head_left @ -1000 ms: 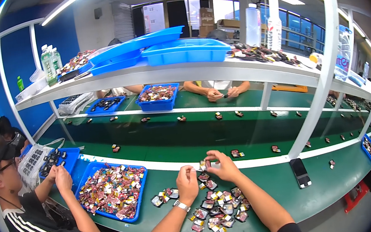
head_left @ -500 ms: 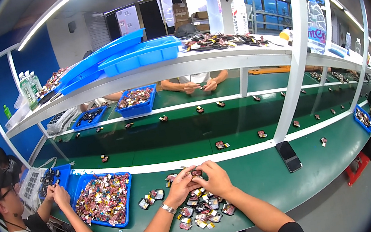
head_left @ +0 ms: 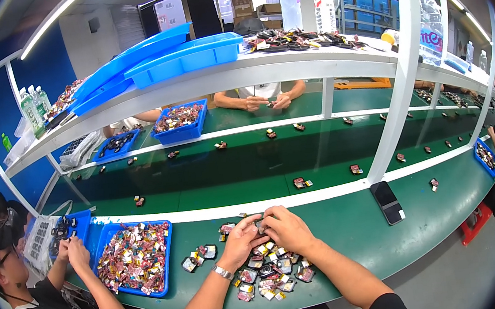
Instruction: Manually assemble or inspect small electronic components on a production line table.
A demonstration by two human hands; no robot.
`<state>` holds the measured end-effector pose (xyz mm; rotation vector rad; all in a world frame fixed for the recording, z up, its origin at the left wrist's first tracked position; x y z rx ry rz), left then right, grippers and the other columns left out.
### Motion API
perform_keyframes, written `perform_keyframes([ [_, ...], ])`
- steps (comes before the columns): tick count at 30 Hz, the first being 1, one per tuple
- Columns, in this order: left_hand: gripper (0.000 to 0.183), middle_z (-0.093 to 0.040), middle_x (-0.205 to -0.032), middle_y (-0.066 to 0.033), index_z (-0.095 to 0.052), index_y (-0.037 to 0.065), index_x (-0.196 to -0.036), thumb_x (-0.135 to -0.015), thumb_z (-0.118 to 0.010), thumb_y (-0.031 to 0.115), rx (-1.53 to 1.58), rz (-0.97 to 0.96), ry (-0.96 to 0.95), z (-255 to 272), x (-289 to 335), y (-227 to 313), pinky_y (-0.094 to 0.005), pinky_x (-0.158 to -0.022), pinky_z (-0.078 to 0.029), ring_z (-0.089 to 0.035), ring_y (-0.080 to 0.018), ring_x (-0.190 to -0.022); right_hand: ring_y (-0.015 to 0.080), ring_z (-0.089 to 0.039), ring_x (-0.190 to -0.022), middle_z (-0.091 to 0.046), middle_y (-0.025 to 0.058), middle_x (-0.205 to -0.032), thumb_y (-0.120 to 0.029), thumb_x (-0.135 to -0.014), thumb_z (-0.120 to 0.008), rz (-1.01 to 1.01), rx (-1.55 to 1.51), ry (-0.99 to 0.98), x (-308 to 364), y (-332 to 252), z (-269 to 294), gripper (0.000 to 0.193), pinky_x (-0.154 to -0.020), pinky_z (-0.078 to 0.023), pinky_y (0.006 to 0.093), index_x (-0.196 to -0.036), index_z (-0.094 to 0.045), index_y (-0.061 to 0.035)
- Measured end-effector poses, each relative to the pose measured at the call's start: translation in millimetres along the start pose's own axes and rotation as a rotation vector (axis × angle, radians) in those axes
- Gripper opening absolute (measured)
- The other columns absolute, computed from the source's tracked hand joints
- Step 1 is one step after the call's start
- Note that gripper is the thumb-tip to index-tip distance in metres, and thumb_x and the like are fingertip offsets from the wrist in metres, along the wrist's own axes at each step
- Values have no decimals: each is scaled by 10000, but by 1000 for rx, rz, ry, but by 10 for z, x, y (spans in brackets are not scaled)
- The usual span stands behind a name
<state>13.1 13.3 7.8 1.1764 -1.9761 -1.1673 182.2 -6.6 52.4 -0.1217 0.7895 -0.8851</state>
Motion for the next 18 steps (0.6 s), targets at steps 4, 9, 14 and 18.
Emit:
perform_keyframes([
  [4, 337, -595, -1102, -84, -450, -14, -1341, -1010, -429, 41, -71, -8, -22, -51, 6, 12, -350, -954, -555, -627, -176, -1054, 286, -554, -1101, -578, 81, -1142, -86, -742, -751, -2, -33, -12, 21, 83, -3, 156, -882, -511, 392, -884, -685, -84],
  [9, 366, -591, -1187, -111, -446, -8, -1350, -984, -459, 0, -77, -6, -64, -57, 9, 28, -344, -970, -540, -614, -182, -1094, 279, -552, -1129, -586, 85, -1189, -103, -768, -742, -41, -96, 9, 43, 112, -6, 136, -904, -504, 382, -899, -710, -92],
  [14, 404, -568, -1258, -122, -436, -1, -1364, -965, -495, -20, -107, -39, -149, 26, 1, -5, -351, -999, -519, -590, -189, -1143, 283, -550, -1132, -598, 88, -1183, -117, -778, -709, -62, -140, 37, 24, 48, -3, 104, -952, -477, 381, -874, -700, -80],
  [18, 393, -579, -1225, -103, -453, -2, -1351, -984, -552, 98, -66, -2, -125, 9, 4, 15, -374, -985, -529, -590, -187, -1139, 289, -552, -1133, -602, 88, -1194, -107, -780, -694, -32, -154, 29, 31, 20, 41, 87, -954, -472, 384, -859, -694, -72],
])
Point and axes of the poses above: each hand's wrist, its own x-axis away from the middle knuckle, its own z-axis out of the back of the hand, y = z × x, the point moved 2 cm from there along -x, towards the middle knuckle
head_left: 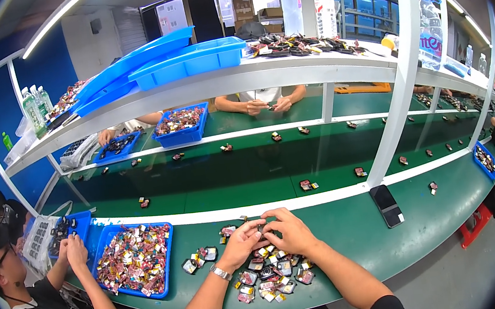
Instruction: Manually assemble or inspect small electronic components on a production line table.
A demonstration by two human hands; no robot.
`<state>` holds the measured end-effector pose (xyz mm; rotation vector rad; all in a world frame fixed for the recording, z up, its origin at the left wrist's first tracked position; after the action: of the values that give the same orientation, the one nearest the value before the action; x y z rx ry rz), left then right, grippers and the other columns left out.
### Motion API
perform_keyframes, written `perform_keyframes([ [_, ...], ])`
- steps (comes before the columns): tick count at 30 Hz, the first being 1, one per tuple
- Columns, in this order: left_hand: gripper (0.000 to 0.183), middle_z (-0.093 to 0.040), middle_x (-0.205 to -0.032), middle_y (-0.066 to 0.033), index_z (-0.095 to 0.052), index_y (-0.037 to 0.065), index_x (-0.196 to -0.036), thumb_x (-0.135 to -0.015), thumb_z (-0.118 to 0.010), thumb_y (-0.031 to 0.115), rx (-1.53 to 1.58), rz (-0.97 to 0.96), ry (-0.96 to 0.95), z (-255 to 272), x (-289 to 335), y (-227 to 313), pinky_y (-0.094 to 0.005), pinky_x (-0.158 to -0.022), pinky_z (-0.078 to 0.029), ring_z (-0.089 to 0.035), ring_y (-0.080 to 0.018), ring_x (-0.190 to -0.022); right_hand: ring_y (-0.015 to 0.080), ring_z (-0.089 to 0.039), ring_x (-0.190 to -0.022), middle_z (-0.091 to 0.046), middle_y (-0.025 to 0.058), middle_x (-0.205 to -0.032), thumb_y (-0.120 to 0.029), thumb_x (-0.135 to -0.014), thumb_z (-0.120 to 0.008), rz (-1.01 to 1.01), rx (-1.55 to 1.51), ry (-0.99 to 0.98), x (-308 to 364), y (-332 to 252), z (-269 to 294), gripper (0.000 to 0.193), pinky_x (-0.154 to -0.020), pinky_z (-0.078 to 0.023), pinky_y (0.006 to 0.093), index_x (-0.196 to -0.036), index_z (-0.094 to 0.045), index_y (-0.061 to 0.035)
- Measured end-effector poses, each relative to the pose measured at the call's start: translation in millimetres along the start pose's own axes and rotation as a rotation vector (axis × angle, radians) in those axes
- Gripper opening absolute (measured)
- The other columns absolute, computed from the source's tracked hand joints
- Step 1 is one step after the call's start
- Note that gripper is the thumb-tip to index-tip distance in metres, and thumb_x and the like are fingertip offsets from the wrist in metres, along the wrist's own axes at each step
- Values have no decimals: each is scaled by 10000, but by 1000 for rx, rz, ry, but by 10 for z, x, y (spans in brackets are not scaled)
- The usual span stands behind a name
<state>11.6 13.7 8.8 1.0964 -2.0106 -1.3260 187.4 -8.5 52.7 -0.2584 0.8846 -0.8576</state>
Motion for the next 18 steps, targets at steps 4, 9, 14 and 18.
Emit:
perform_keyframes([
  [4, 353, -603, -1168, -96, -467, 8, -1325, -1003, -528, 139, -31, -26, 14, 6, -2, -63, -360, -940, -550, -610, -177, -1094, 292, -551, -1137, -599, 92, -1210, -106, -777, -690, 39, -73, -48, 4, -13, 26, 83, -958, -467, 389, -845, -684, -60],
  [9, 315, -607, -1150, -87, -471, 14, -1305, -1013, -499, 128, 19, -41, 3, -25, -3, -72, -370, -952, -544, -615, -176, -1079, 295, -548, -1143, -598, 98, -1205, -105, -777, -689, 27, -44, -3, 22, -23, 23, 85, -960, -467, 391, -848, -685, -57],
  [14, 298, -608, -1152, -76, -488, 25, -1298, -1015, -487, 121, 122, -29, 21, -15, -7, -65, -376, -958, -542, -619, -179, -1067, 297, -547, -1143, -606, 101, -1187, -96, -778, -690, -13, -28, 56, 49, 1, -63, 82, -957, -469, 389, -850, -684, -57],
  [18, 295, -608, -1157, -74, -495, 28, -1296, -1013, -489, 112, 138, -44, -4, 28, -13, -87, -375, -953, -544, -619, -176, -1065, 288, -554, -1139, -617, 97, -1179, -96, -791, -702, -18, -30, 73, 70, 12, -109, 117, -921, -491, 375, -905, -706, -72],
])
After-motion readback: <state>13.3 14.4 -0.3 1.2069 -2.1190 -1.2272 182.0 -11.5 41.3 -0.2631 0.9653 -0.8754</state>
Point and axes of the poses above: each hand's wrist, its own x-axis away from the middle knuckle, its own z-axis out of the back of the hand, y = z × x, the point moved 2 cm from there along -x, towards the middle knuckle
